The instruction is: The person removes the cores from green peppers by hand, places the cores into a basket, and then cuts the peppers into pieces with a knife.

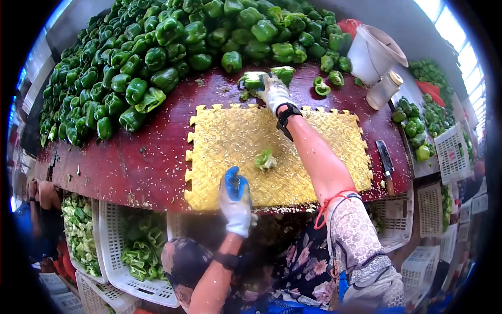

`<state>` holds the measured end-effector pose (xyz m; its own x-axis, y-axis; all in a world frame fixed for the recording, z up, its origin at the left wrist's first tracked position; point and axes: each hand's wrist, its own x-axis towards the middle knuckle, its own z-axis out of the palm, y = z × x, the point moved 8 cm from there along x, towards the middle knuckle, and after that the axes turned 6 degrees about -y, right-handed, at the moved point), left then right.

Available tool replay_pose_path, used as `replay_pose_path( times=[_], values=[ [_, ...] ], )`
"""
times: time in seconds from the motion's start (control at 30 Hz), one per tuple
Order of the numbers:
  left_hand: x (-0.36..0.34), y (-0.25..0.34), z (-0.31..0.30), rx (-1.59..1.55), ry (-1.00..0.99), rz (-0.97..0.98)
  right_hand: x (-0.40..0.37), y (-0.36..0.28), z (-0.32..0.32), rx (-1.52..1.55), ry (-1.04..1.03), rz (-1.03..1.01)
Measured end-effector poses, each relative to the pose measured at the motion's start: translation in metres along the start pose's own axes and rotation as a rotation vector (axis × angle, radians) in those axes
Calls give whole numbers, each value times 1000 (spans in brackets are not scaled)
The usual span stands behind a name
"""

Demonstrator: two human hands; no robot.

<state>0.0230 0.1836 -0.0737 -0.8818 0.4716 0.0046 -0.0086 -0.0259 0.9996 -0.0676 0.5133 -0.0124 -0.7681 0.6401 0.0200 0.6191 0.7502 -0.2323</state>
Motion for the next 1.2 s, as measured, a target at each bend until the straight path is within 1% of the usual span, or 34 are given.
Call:
replay_pose_path(
  times=[0.03,0.07,0.1,0.2,0.27,0.3,0.37,0.4,0.43,0.47,0.5,0.53,0.57,0.6,0.63,0.67,0.73,0.77,0.8,0.83,0.87,0.93,0.97,1.0,1.03,1.07,1.1,1.13,1.17,1.2],
  values=[
    [3,1,0,95,-1,69,2,1,2,-46,54,-20],
    [4,-2,-1,96,3,70,5,1,2,-93,113,-42],
    [4,-4,0,110,1,76,7,1,1,-76,163,-52],
    [5,-4,0,104,5,85,-4,2,-5,-107,121,-109],
    [4,0,0,131,10,170,-21,4,-12,-65,70,-91],
    [4,-1,-1,125,11,171,-35,4,-18,-20,55,-119],
    [5,-12,0,-25,-16,40,-69,2,-30,104,49,-197],
    [6,-14,-1,-34,-17,41,-85,8,-25,207,-77,-131],
    [8,-18,-2,-80,-17,35,-109,10,-27,200,52,-196],
    [9,-10,-1,-127,-15,29,-134,-6,-41,191,-19,-223],
    [6,-15,2,-378,-19,-122,-157,-20,-46,101,81,-369],
    [4,6,3,-413,-56,-166,-188,-40,-60,88,159,-480],
    [4,10,7,-461,-67,-179,-219,-60,-73,-131,269,-552],
    [2,13,10,-506,-76,-192,-226,-65,-62,-132,130,-518],
    [0,13,12,-433,-101,-180,-241,-77,-61,-150,14,-511],
    [0,-2,15,-493,-139,-292,-253,-85,-49,-256,47,-640],
    [3,-3,14,-750,-199,-288,-273,-83,-70,395,154,-795],
    [0,4,11,-706,-211,-240,-268,-74,-72,603,123,-638],
    [-1,9,11,-710,-214,-234,-265,-64,-72,804,94,-475],
    [-3,18,15,-712,-264,-185,-266,-58,-79,740,180,-400],
    [-5,26,20,-712,-315,-138,-266,-56,-82,735,187,-399],
    [-11,30,25,-683,-316,-163,-260,-57,-36,1045,-401,-226],
    [-15,31,26,-650,-308,-190,-262,-52,-29,1117,-382,-137],
    [-17,31,26,-617,-297,-216,-262,-50,-26,1114,-382,-139],
    [-16,35,21,-460,-274,-207,-258,-46,-28,1080,-283,-156],
    [-11,38,16,-361,-176,11,-257,-45,-36,1045,-184,-176],
    [-2,36,13,-183,-113,204,-260,-42,-38,947,-150,-181],
    [-3,60,11,-3,-49,390,-263,-40,-39,943,-151,-180],
    [-8,67,11,-7,-50,387,-267,-42,-45,779,-90,-248],
    [-11,55,16,-56,-130,152,-271,-46,-49,615,-31,-316]
  ],
)
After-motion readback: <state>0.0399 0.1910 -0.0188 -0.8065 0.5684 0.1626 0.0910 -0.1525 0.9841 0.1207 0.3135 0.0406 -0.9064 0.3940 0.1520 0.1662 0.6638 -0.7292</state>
